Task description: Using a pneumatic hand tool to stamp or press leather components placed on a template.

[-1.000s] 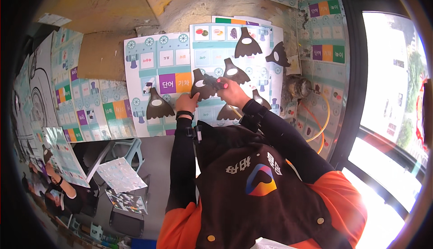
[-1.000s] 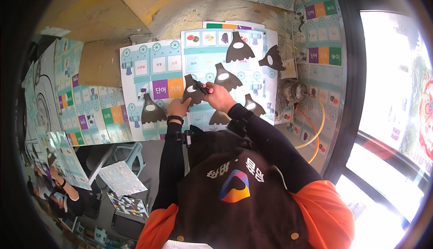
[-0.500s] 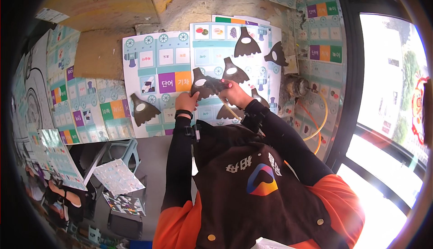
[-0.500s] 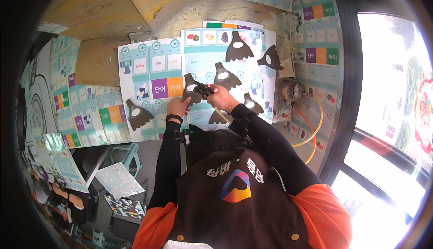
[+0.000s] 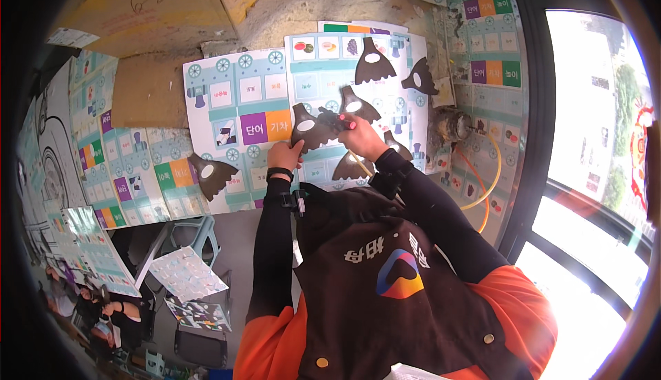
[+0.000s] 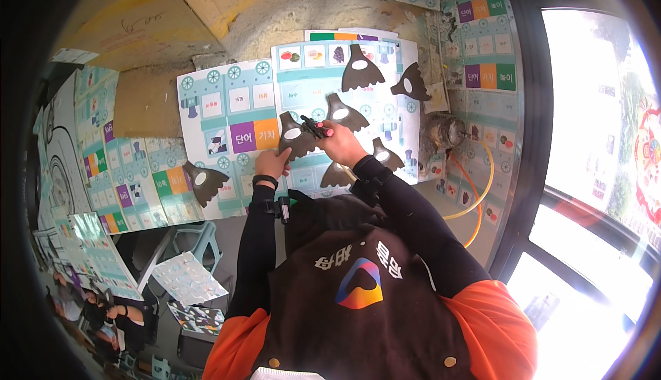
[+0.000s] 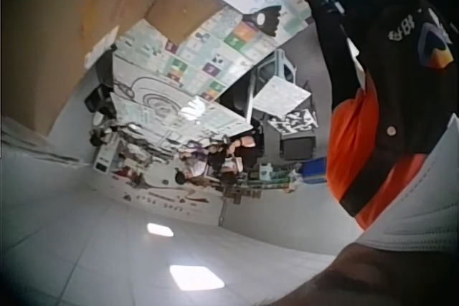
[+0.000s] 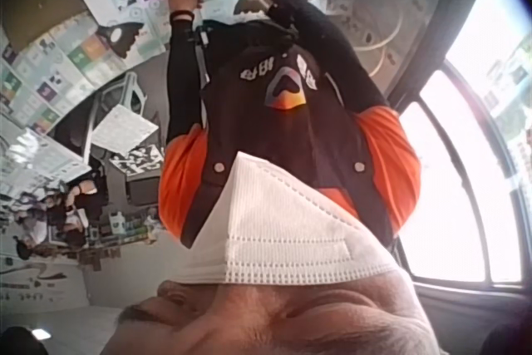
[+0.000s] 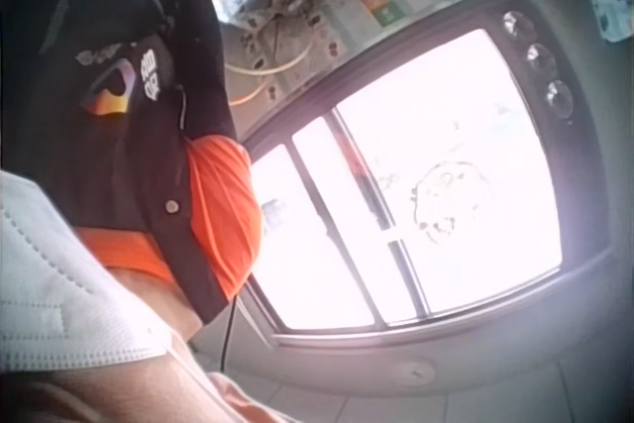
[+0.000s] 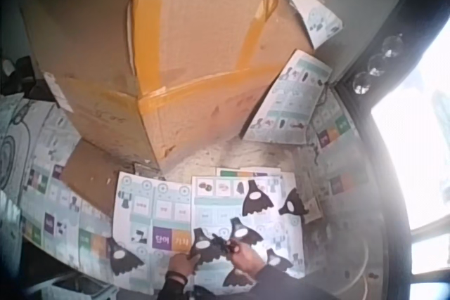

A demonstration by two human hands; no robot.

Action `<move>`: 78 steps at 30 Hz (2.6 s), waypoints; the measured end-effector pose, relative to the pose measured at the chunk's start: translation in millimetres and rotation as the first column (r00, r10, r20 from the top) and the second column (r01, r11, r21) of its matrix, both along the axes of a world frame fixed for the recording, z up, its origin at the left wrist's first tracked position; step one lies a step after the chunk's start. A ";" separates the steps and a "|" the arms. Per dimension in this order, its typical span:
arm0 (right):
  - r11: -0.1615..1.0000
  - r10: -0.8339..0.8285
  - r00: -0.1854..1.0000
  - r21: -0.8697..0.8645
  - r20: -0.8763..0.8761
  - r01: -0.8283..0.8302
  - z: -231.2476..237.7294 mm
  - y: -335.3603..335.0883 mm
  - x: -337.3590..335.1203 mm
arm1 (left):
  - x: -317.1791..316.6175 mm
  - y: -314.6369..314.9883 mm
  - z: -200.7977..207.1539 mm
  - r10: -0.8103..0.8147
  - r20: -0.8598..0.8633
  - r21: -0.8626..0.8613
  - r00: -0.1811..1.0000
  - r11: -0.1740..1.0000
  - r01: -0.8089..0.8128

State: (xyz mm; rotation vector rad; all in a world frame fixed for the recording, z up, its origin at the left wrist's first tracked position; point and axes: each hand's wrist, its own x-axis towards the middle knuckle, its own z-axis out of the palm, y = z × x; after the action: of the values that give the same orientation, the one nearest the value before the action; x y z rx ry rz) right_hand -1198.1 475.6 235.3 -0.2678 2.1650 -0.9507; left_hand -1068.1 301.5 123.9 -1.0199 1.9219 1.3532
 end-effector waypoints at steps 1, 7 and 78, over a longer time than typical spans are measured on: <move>1.000 -0.005 1.000 0.025 0.018 0.005 1.9 2.8 0.2 | 0.0 -0.2 0.5 0.005 -0.003 0.006 1.000 1.000 -0.005; 0.995 0.079 0.975 0.039 0.210 -0.089 6.5 -0.2 -1.0 | 1.6 -0.2 -1.7 0.066 0.000 0.037 0.998 0.997 -0.066; 0.979 -0.005 0.988 -0.200 0.153 0.035 11.8 65.6 -5.2 | -0.8 27.0 0.2 -0.062 -0.094 -0.049 0.994 0.997 0.057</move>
State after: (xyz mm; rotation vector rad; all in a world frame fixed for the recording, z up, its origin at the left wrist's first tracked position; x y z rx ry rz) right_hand -1203.3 541.2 247.1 -0.2626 1.9384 -1.1673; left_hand -1068.9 328.5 124.1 -0.9271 2.0465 1.3516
